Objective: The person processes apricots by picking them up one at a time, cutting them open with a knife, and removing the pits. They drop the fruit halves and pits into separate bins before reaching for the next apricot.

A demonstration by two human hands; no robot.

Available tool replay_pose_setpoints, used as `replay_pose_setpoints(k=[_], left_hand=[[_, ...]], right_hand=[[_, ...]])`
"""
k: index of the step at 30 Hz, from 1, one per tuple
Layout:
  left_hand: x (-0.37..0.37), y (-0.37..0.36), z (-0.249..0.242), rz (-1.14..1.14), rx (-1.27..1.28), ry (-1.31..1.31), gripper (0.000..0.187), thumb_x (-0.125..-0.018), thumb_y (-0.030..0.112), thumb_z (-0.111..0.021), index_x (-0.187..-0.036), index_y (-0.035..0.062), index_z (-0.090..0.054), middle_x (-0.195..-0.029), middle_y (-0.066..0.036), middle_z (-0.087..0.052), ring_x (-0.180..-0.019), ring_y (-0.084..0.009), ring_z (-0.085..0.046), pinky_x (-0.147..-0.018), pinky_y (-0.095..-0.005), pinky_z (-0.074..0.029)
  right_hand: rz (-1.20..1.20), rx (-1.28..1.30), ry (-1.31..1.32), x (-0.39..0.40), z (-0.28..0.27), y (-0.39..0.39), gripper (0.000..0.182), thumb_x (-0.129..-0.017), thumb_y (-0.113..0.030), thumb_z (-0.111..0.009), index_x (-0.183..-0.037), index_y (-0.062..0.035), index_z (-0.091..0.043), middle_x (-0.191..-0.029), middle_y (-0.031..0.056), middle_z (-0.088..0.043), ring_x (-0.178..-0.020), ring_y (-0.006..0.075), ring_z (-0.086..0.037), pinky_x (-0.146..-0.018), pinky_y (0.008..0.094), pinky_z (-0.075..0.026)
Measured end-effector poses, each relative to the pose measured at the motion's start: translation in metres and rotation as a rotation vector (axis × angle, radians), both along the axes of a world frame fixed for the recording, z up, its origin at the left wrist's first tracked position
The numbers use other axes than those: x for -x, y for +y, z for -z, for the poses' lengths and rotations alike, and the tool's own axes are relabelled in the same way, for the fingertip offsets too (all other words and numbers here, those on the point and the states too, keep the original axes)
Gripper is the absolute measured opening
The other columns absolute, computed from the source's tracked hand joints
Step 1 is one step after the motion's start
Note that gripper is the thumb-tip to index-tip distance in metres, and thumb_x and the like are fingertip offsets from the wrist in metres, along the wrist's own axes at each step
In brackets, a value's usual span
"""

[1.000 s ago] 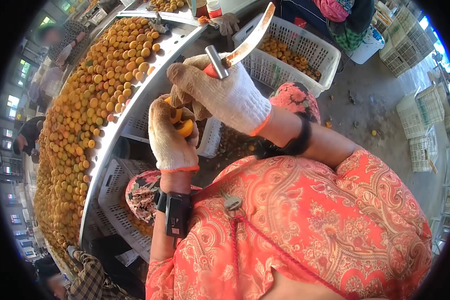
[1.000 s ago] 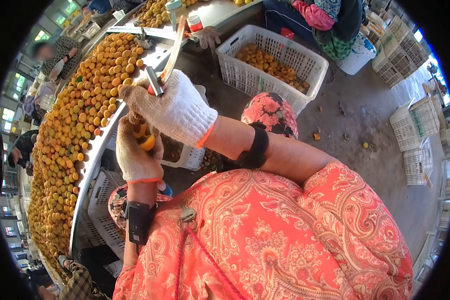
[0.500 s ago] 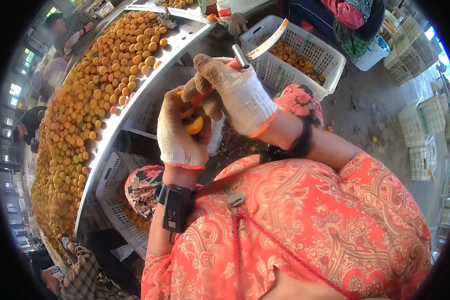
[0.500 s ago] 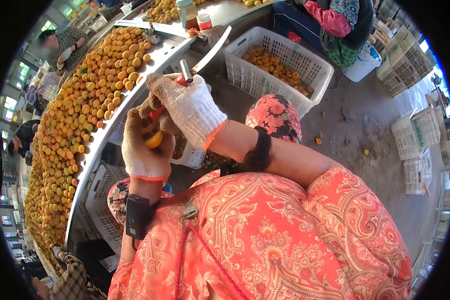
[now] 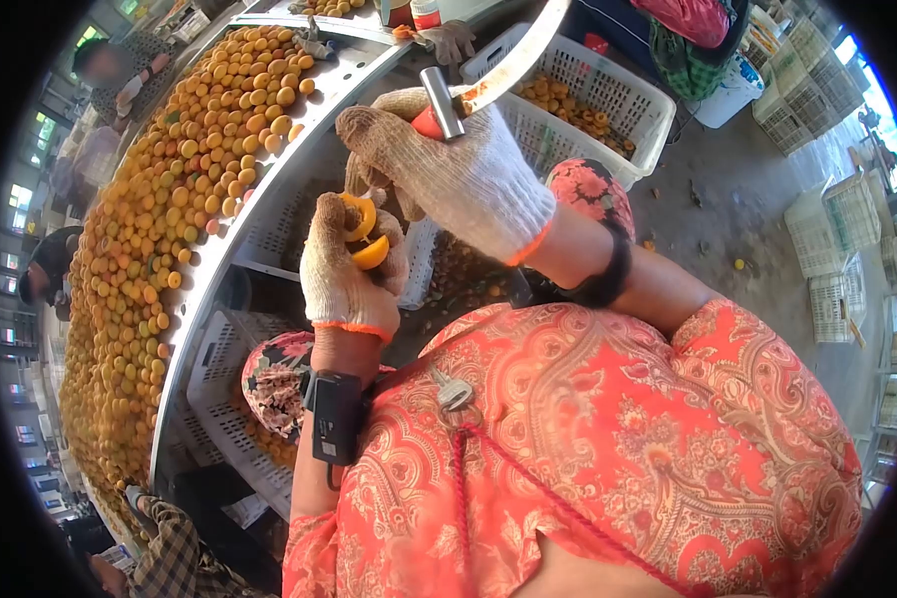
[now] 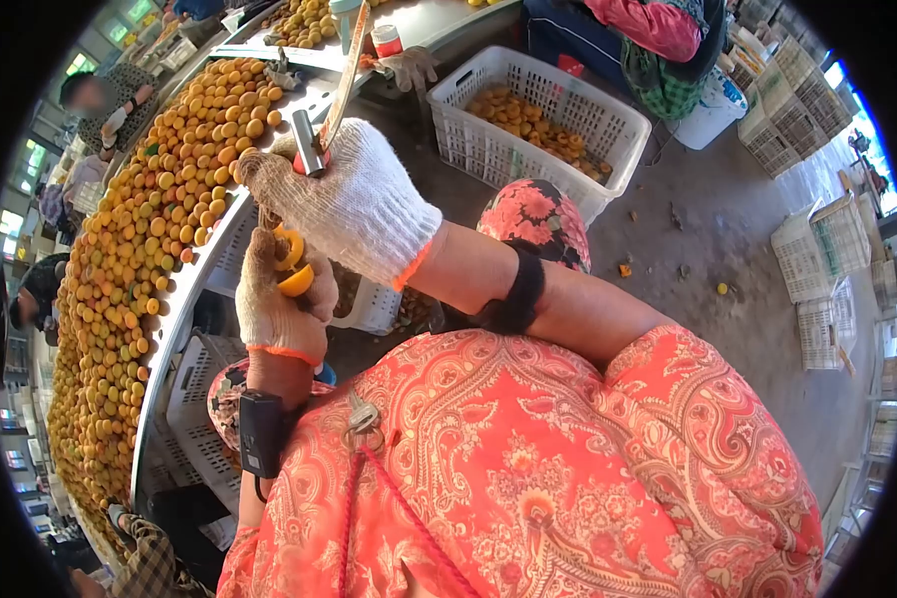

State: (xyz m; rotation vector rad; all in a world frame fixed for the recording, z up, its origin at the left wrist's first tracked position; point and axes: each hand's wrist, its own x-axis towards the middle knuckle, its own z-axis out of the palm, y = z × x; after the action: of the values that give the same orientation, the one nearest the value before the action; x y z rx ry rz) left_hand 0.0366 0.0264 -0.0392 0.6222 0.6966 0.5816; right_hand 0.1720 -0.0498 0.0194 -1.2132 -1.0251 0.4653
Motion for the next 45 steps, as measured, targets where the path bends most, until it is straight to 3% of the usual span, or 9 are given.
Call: replay_pose_setpoints(k=[3, 10, 22, 25, 31, 33, 36, 43, 45], left_hand=[[-0.005, 0.002, 0.0, -0.079, 0.043, -0.016, 0.033, -0.095, 0.045, -0.062, -0.105, 0.0136, -0.059, -0.086, -0.003, -0.065, -0.071, -0.0147, -0.066, -0.05, -0.023, -0.05], [-0.01, -0.003, -0.008, -0.147, 0.098, 0.062, 0.029, -0.096, 0.044, -0.061, -0.099, 0.0154, -0.058, -0.086, -0.002, -0.065, -0.072, -0.0155, -0.067, -0.051, -0.0221, -0.051], [-0.011, -0.003, -0.009, -0.146, -0.004, 0.032, 0.031, -0.096, 0.043, -0.062, -0.106, 0.0136, -0.059, -0.089, -0.002, -0.065, -0.071, -0.0141, -0.066, -0.049, -0.0217, -0.049], [-0.015, -0.006, -0.016, -0.231, 0.034, 0.131, 0.031, -0.096, 0.043, -0.062, -0.107, 0.0142, -0.059, -0.09, -0.002, -0.065, -0.074, -0.0141, -0.066, -0.052, -0.0217, -0.051], [-0.011, 0.0, -0.007, -0.168, 0.121, -0.002, 0.033, -0.095, 0.044, -0.063, -0.109, 0.0141, -0.06, -0.09, -0.001, -0.065, -0.075, -0.0149, -0.067, -0.057, -0.0225, -0.053], [-0.01, 0.0, -0.007, -0.152, 0.128, -0.027, 0.03, -0.097, 0.041, -0.059, -0.1, 0.0112, -0.059, -0.081, -0.004, -0.063, -0.061, -0.0172, -0.059, -0.05, -0.0264, -0.045], [-0.008, 0.001, -0.005, -0.052, 0.076, -0.117, 0.033, -0.1, 0.043, -0.051, -0.1, 0.0108, -0.059, -0.075, -0.004, -0.06, -0.053, -0.0143, -0.049, -0.047, -0.0248, -0.037], [-0.011, -0.001, -0.008, 0.034, 0.103, -0.197, 0.034, -0.101, 0.043, -0.047, -0.098, 0.0109, -0.058, -0.073, -0.003, -0.058, -0.051, -0.0126, -0.042, -0.044, -0.0242, -0.03], [-0.025, -0.009, -0.024, -0.285, 0.172, 0.112, 0.035, -0.101, 0.044, -0.049, -0.097, 0.0105, -0.058, -0.072, -0.003, -0.057, -0.051, -0.0119, -0.041, -0.043, -0.0244, -0.028]], right_hand=[[-0.052, 0.067, 0.218, 0.001, 0.009, 0.003, 0.033, -0.094, -0.026, -0.066, -0.074, 0.0007, -0.069, -0.057, 0.003, -0.059, -0.054, 0.0058, -0.051, -0.047, 0.0289, -0.04], [-0.06, 0.064, 0.252, 0.001, 0.008, 0.004, 0.035, -0.094, -0.027, -0.066, -0.075, 0.0015, -0.068, -0.056, 0.0037, -0.059, -0.054, 0.0056, -0.05, -0.048, 0.0293, -0.04], [-0.073, 0.135, 0.229, 0.0, 0.005, 0.002, 0.031, -0.094, -0.026, -0.067, -0.078, 0.0003, -0.069, -0.061, 0.0021, -0.063, -0.057, 0.0043, -0.055, -0.049, 0.0249, -0.042], [-0.112, 0.091, 0.385, -0.001, 0.008, 0.005, 0.029, -0.093, -0.026, -0.068, -0.079, -0.0005, -0.068, -0.064, 0.0015, -0.064, -0.055, 0.0056, -0.058, -0.046, 0.0232, -0.042], [-0.097, 0.116, 0.6, -0.004, 0.019, 0.011, 0.027, -0.093, -0.028, -0.069, -0.082, -0.0036, -0.066, -0.069, 0.0041, -0.066, -0.052, 0.0106, -0.063, -0.039, 0.023, -0.042], [-0.169, 0.076, 0.678, -0.008, 0.026, 0.013, 0.027, -0.093, -0.028, -0.068, -0.083, -0.0036, -0.065, -0.071, 0.007, -0.068, -0.051, 0.012, -0.062, -0.036, 0.0245, -0.041], [-0.177, 0.056, 0.812, -0.009, 0.032, 0.016, 0.026, -0.093, -0.028, -0.068, -0.084, -0.0037, -0.065, -0.072, 0.0094, -0.069, -0.05, 0.0133, -0.062, -0.034, 0.0251, -0.039], [-0.172, 0.079, 0.884, -0.009, 0.03, 0.015, 0.026, -0.093, -0.028, -0.068, -0.089, -0.0026, -0.065, -0.071, 0.0088, -0.069, -0.048, 0.0131, -0.06, -0.034, 0.0254, -0.038], [-0.15, 0.11, 0.553, -0.006, 0.027, 0.011, 0.025, -0.093, -0.027, -0.068, -0.089, -0.0025, -0.066, -0.072, 0.0074, -0.069, -0.048, 0.0119, -0.059, -0.034, 0.0251, -0.039]])
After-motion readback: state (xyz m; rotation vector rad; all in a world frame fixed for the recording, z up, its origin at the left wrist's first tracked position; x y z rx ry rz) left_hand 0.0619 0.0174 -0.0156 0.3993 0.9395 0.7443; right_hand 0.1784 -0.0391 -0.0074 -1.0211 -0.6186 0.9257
